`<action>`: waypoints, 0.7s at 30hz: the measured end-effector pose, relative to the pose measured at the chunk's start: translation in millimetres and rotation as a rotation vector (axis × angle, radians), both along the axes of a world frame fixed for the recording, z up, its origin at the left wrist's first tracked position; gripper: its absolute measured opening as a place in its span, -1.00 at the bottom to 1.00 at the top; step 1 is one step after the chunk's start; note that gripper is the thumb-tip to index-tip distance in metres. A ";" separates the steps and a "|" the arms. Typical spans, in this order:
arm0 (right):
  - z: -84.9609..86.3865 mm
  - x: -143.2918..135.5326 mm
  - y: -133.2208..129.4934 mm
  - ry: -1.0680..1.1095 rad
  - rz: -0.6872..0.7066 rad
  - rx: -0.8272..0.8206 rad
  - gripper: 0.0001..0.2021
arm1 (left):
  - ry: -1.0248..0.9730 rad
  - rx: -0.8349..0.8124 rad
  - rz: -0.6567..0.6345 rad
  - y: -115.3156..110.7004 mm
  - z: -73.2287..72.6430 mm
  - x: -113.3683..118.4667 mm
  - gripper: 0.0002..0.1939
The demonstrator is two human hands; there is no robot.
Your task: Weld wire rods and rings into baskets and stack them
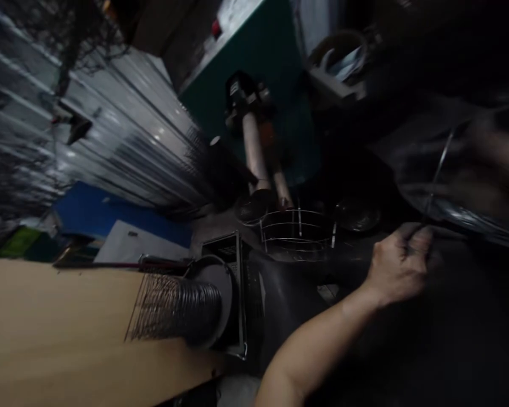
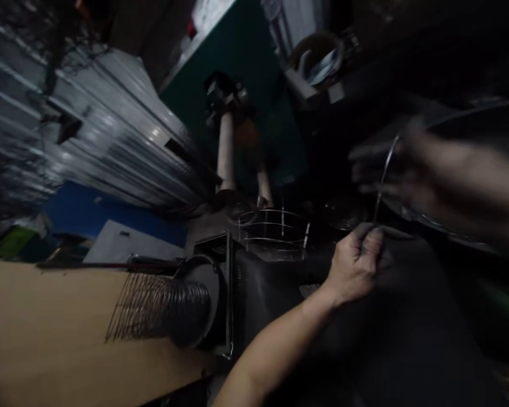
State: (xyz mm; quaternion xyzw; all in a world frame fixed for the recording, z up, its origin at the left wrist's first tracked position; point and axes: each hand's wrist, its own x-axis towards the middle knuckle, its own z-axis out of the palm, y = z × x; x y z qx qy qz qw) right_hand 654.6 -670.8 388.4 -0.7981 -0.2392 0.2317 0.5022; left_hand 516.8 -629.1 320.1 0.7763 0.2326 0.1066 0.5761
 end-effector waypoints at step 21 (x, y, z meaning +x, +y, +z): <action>-26.6 -85.5 162.9 0.532 0.110 0.259 -0.93 | -0.438 0.609 0.280 196.1 -42.6 -117.0 -0.10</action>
